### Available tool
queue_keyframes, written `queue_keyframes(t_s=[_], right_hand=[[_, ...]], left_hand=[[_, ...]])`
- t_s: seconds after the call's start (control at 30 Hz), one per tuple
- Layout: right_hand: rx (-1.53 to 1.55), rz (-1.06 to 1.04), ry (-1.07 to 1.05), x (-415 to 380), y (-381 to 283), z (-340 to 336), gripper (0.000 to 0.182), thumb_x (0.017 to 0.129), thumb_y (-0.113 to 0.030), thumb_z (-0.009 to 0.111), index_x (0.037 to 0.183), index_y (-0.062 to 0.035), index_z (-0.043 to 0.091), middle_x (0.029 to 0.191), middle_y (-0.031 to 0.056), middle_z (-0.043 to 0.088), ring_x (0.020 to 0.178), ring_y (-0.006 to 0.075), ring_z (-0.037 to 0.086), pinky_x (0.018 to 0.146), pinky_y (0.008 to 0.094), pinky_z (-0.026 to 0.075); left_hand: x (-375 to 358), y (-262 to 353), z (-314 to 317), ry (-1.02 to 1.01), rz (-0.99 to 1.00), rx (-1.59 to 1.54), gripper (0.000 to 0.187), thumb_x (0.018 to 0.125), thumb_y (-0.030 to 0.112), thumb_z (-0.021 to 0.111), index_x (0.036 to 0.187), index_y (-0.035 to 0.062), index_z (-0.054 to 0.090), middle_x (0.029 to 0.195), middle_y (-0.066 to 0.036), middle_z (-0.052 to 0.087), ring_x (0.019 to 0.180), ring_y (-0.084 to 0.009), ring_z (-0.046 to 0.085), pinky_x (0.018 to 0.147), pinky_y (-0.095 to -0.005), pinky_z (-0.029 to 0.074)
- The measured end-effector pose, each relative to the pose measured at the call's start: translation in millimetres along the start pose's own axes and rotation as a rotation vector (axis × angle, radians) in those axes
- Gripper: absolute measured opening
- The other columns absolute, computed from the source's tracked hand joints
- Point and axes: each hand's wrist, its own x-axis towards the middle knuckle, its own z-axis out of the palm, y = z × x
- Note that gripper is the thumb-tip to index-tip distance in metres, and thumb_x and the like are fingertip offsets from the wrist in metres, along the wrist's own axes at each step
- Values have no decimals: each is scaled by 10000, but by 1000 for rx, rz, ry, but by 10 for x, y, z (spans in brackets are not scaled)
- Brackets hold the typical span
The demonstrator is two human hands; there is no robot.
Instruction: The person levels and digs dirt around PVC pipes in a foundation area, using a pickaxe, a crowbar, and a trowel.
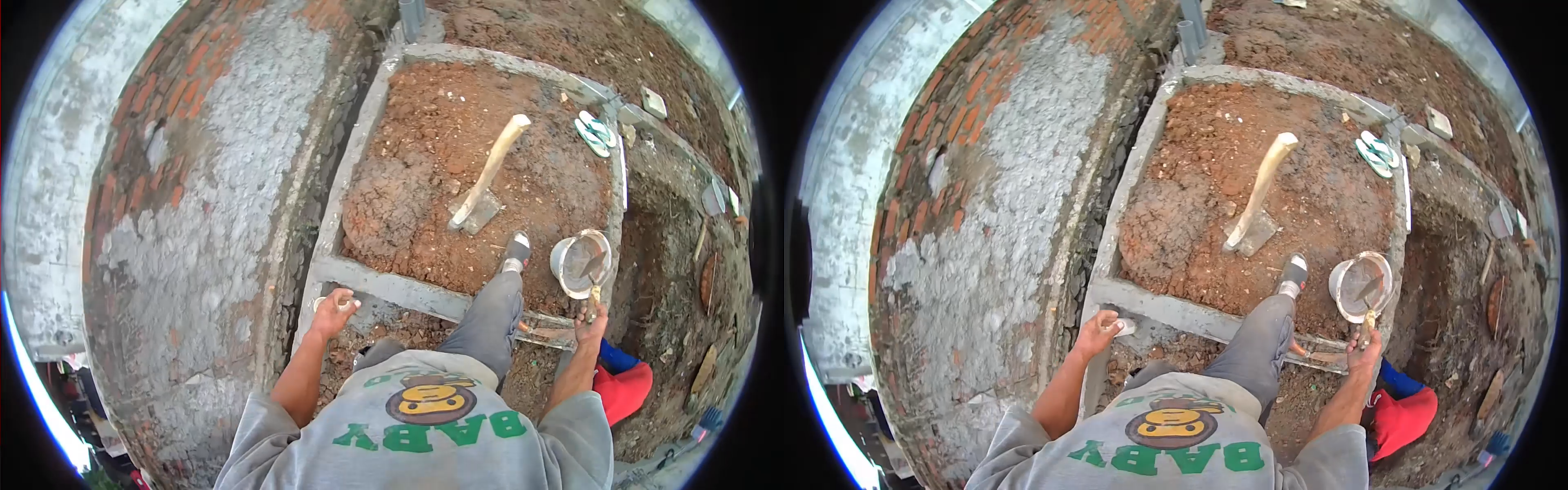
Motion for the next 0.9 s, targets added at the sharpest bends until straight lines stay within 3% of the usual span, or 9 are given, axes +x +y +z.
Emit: queue_keyframes(t_s=[0.1, 0.23, 0.4, 0.43, 0.5, 0.63, 0.83, 0.87, 0.9], right_hand=[[-32, -111, 9, -793, 440, 602, 229, 741, -328, 524, 826, -117, 545, 639, 6, 515, 491, 139, 457, 425, 254, 355], [-534, 60, -135, -1302, 675, 1068, 144, 663, -199, 514, 792, -136, 524, 615, 20, 499, 465, 177, 453, 431, 307, 370], [-1201, -96, -133, -1405, 932, 1611, 116, 748, -238, 524, 833, -162, 543, 536, 17, 458, 391, 175, 419, 361, 321, 339], [-1346, -72, -98, -1845, 1086, 1885, 171, 784, -313, 530, 847, -156, 554, 512, 17, 443, 380, 177, 418, 351, 322, 336], [-1552, -67, -129, -1898, 1247, 2140, 390, 833, -507, 532, 845, -120, 580, 510, 24, 454, 376, 186, 447, 349, 332, 351], [-1834, -182, -202, -2372, 1947, 2904, 375, 828, -433, 556, 872, -64, 601, 572, 54, 519, 390, 189, 490, 357, 328, 379], [-2389, -263, -1003, -2654, 3548, 4007, 309, 730, -115, 618, 1014, -21, 540, 752, 138, 602, 467, 211, 580, 429, 352, 470], [-2615, -647, -1330, -2232, 3883, 4181, 346, 725, -98, 619, 1036, 11, 516, 802, 170, 610, 590, 254, 624, 530, 377, 509], [-2741, -526, -1235, -2540, 4216, 4364, 375, 729, -127, 617, 1054, 26, 511, 862, 197, 618, 701, 292, 634, 621, 393, 514]], left_hand=[[-992, -1047, -610, 292, -105, -186, 393, 785, 343, 678, 1031, 43, 612, 982, -133, 655, 930, -244, 625, 836, -333, 470], [-2470, -2755, -950, 706, -573, -277, 380, 773, 355, 665, 959, 24, 640, 933, -172, 658, 901, -285, 631, 809, -363, 467], [-4012, -4340, -158, 1000, -1147, -416, 258, 806, 256, 601, 812, 5, 664, 732, -134, 658, 741, -247, 628, 702, -354, 465], [-4149, -4286, -11, 989, -1104, -660, 339, 779, 335, 640, 924, 32, 679, 883, -186, 671, 903, -323, 635, 785, -393, 470], [-4194, -3993, 262, 884, -1151, -625, 331, 777, 333, 642, 908, 31, 679, 856, -175, 673, 883, -318, 638, 786, -387, 469], [-3855, -3446, 906, 681, -1046, -807, 340, 774, 341, 646, 935, 42, 662, 839, -147, 668, 828, -287, 638, 790, -369, 465], [-3831, -2638, 821, 805, -1014, -1104, 318, 808, 298, 647, 963, 20, 636, 874, -70, 656, 853, -162, 598, 775, -299, 461], [-3871, -2604, 878, 831, -1053, -1125, 322, 815, 297, 642, 976, 18, 629, 893, -66, 656, 863, -158, 595, 784, -296, 458], [-3921, -2622, 1098, 968, -1170, -1189, 322, 820, 294, 632, 981, 16, 622, 903, -74, 656, 865, -168, 600, 787, -305, 459]])
